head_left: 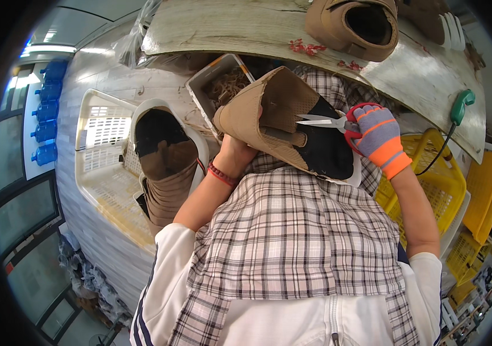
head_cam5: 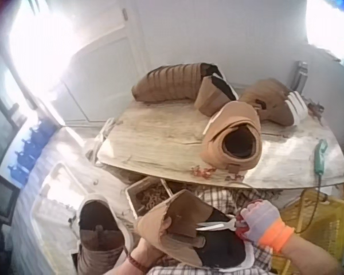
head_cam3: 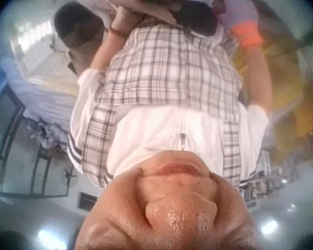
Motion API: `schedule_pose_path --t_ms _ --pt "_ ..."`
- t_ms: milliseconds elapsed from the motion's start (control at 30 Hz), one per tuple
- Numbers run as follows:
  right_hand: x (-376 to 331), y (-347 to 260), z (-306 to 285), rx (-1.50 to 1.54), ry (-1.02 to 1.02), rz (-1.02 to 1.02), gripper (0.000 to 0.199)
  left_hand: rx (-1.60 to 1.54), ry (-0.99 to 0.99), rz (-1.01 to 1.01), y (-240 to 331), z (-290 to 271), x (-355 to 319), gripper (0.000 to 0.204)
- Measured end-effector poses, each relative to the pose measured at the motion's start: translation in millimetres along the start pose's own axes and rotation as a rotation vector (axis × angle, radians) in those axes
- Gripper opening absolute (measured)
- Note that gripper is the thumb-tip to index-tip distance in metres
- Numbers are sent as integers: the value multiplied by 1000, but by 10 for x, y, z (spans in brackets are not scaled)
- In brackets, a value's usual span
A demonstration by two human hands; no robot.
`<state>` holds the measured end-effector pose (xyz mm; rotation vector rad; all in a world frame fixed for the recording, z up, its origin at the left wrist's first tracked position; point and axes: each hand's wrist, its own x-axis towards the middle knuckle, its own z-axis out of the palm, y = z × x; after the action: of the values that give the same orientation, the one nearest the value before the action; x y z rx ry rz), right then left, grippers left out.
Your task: The person uses a handheld electric cutter to trim the edges of brown shoe uppers, then switches to scissors to trim the interior lining. Finished pieces are placed on the table.
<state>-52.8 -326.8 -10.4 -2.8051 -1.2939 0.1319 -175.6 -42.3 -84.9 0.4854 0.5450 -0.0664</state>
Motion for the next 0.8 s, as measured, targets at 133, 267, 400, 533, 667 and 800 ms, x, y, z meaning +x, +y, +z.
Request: schedule_pose_path --t_ms 133,267,400,533,667,800 --pt "-17 27 49 11 0 -4 30 -9 -2 -18 -18 -26 21 34" --pt "-6 27 4 119 25 -38 29 0 -26 -21 -16 -8 30 34" --pt "-63 44 34 178 6 12 28 -17 10 -26 -27 -31 36 35" --pt "-69 -11 19 164 -3 10 27 -7 17 -19 -40 -36 38 33" --pt "-88 -88 -2 164 -4 46 27 48 -33 -18 -72 -236 106 50" --pt "-167 -38 117 169 -53 117 26 4 -43 -12 -87 -210 92 52"
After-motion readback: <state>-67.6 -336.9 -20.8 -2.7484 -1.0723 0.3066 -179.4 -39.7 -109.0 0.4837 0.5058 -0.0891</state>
